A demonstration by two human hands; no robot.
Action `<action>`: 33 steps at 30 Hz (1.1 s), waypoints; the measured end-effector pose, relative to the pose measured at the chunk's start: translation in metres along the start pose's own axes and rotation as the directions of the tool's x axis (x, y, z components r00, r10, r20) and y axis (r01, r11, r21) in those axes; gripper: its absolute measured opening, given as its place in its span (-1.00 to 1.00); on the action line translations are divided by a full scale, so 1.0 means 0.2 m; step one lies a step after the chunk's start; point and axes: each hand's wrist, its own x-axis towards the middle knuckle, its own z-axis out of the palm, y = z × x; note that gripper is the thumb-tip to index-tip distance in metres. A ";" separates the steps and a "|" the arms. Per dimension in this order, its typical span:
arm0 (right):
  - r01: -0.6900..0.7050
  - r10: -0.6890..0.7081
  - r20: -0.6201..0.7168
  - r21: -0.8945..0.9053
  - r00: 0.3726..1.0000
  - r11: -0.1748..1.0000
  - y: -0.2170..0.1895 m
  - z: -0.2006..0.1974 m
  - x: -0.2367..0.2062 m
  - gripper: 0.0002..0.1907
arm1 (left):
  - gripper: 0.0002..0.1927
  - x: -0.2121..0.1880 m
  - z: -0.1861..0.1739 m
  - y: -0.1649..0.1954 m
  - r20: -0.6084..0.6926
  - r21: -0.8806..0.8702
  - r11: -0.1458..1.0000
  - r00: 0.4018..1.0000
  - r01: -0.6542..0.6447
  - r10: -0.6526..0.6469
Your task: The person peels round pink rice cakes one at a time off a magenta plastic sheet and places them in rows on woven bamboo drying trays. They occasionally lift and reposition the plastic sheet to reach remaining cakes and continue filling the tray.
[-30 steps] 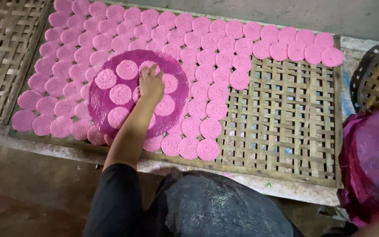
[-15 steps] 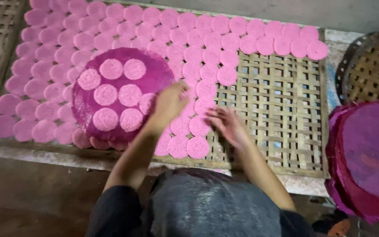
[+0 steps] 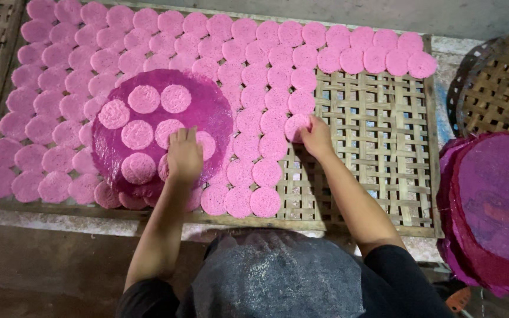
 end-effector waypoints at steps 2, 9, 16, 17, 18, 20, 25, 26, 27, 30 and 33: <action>0.020 -0.031 -0.086 -0.117 0.996 0.993 -0.02 0.00 0.00 -0.63 | -0.59 0.02 0.00 -0.04 -0.013 0.078 0.997 1.000 0.003 -0.002; 0.143 -0.214 -0.265 -0.265 0.940 0.954 -0.13 0.00 -0.07 -0.65 | -0.87 0.07 -0.19 0.15 0.339 -0.225 0.935 0.922 0.274 -0.189; -0.661 0.133 0.649 0.742 0.749 0.108 -0.23 0.09 -0.30 -0.66 | -0.47 0.05 -0.25 0.65 0.510 -0.406 0.910 0.805 -0.084 0.302; -0.673 0.254 0.631 0.727 0.733 0.137 -0.20 0.06 -0.30 -0.69 | -0.49 0.09 -0.24 0.63 0.435 -0.411 0.908 0.860 -0.076 0.269; -0.687 0.370 0.601 0.708 0.708 0.165 -0.17 0.03 -0.30 -0.69 | -0.52 0.15 -0.24 0.58 0.355 -0.418 0.906 0.906 -0.067 0.231; -0.655 0.448 0.508 0.702 0.735 0.280 -0.07 -0.03 -0.30 -0.66 | -0.57 0.28 -0.24 0.41 -0.094 -0.289 0.927 0.971 -0.239 0.221; -0.610 0.411 0.455 0.644 0.790 0.461 0.08 0.02 -0.34 -0.68 | -0.24 0.59 -0.21 0.04 -0.179 0.263 0.944 0.972 0.199 -0.155; -0.462 0.346 0.307 0.560 0.887 0.688 0.09 0.05 -0.35 -0.65 | -0.33 0.60 -0.22 0.01 -0.044 0.236 0.944 0.973 0.231 -0.227; -0.285 0.233 0.172 0.420 0.957 0.861 0.08 0.07 -0.36 -0.61 | -0.41 0.62 -0.23 -0.01 0.089 0.210 0.940 0.952 0.270 -0.294; -0.119 0.120 -0.006 0.135 0.993 0.984 0.05 0.09 -0.37 -0.61 | -0.39 0.63 -0.27 -0.04 0.114 0.132 0.915 0.911 0.382 -0.397; 0.007 -0.004 -0.136 0.022 0.991 1.000 0.01 0.06 -0.36 -0.66 | -0.38 0.63 -0.33 -0.07 0.081 0.339 0.863 0.902 0.375 -0.424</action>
